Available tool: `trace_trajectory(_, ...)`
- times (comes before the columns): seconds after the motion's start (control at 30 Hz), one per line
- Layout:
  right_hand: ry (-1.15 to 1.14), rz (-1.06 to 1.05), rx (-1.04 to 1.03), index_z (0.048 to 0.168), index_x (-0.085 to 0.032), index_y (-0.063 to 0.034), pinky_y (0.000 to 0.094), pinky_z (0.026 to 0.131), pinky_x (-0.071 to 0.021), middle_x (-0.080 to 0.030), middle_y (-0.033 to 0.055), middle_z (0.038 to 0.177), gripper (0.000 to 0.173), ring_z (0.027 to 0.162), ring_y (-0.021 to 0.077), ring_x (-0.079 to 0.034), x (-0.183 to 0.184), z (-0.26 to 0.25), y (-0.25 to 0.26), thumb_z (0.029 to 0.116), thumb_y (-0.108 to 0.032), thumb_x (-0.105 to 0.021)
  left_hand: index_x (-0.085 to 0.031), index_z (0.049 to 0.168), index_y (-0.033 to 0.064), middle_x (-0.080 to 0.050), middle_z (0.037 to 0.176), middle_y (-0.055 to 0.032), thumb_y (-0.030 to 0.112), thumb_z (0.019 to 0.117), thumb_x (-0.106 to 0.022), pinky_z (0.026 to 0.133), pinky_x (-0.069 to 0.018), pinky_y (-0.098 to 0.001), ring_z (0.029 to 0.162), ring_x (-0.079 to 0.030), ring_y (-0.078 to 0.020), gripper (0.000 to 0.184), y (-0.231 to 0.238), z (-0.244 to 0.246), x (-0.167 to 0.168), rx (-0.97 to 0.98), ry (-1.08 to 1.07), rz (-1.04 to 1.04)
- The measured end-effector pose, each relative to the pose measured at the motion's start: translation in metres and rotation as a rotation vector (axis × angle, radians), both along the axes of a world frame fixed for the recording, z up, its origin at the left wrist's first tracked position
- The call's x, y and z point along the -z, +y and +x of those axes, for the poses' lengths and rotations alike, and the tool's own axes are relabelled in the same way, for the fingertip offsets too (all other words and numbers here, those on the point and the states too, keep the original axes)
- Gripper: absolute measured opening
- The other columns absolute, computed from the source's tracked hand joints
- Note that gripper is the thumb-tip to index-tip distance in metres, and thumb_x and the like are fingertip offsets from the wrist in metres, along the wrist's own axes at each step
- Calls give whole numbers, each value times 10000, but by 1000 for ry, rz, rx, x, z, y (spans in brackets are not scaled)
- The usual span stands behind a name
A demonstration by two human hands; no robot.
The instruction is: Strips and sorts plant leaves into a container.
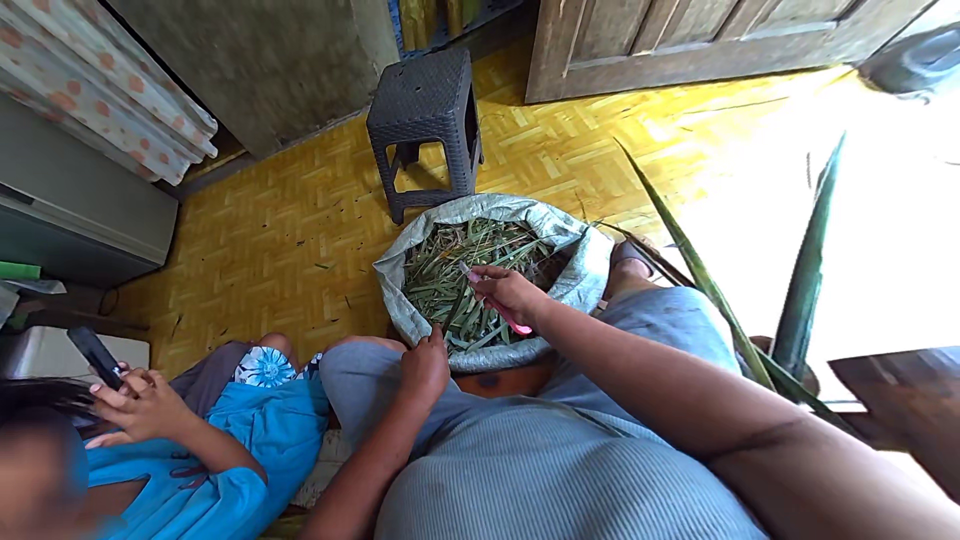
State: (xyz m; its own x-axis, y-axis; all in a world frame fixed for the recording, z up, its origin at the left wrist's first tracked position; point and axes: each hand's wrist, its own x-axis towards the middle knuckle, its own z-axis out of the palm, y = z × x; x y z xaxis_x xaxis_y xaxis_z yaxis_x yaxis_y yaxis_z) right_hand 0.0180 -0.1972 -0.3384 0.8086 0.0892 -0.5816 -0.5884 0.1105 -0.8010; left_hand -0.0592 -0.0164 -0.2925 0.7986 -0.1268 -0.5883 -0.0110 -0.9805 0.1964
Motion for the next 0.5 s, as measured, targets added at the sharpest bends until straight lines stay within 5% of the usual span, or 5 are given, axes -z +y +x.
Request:
trace_trajectory(0.3,-15,-33,107,1391,-542,-92,209,525,-428,-590,29,870,337,589,62,-502,-3,19,-16,1056,-115,-560,-394,1576,56,-602,1406,-223,212,1129,-350,1046,-487,-533,1254,-625,-375,475,7,-12,-2,1,-15,-16)
trace_trajectory(0.5,-106,-127,262,1426,-505,-69,264,644,-468,-599,54,1060,366,728,84,-531,-3,56,-60,1074,-164,-523,-413,1560,40,-588,1426,-224,220,1132,-345,1064,-485,-527,1272,-616,-372,470,23,-22,1,-46,15,-45)
